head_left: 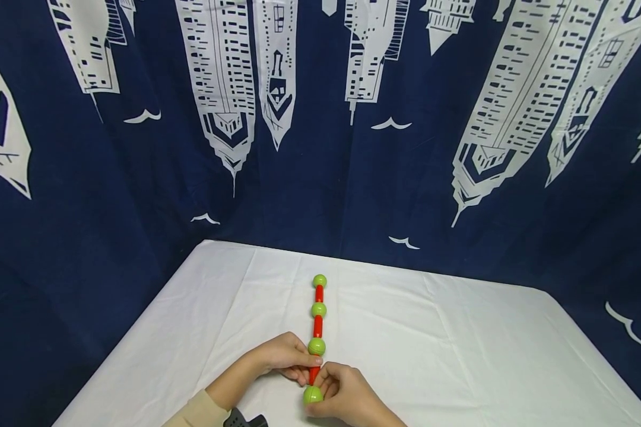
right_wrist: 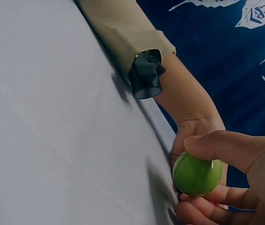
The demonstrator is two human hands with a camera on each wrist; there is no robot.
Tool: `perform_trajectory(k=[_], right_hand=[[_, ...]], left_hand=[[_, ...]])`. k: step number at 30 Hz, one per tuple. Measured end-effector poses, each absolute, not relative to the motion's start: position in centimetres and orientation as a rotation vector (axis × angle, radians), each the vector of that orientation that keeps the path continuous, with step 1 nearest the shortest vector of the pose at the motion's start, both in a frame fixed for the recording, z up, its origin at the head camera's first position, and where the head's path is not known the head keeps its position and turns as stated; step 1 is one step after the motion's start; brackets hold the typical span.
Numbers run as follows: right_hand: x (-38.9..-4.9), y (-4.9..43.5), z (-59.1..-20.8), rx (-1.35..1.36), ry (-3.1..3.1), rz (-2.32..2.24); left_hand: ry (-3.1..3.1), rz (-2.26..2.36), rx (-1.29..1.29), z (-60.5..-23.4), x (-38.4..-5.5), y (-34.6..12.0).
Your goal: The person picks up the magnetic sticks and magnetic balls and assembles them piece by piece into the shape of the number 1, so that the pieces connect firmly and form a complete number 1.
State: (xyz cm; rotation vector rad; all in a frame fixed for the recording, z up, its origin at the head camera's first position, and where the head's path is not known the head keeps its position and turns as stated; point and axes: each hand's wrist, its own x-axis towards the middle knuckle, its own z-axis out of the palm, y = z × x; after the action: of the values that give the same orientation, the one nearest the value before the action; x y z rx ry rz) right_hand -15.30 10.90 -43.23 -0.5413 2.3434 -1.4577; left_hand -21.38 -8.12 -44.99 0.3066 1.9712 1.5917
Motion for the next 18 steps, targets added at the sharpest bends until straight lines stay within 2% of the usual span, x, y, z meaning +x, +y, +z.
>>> perform_trajectory(k=[18], right_hand=[[-14.5, 10.0, -44.3, -0.621, 2.51, -1.4]], left_hand=[[1.994, 1.581, 0.319, -45.0, -21.3, -8.2]])
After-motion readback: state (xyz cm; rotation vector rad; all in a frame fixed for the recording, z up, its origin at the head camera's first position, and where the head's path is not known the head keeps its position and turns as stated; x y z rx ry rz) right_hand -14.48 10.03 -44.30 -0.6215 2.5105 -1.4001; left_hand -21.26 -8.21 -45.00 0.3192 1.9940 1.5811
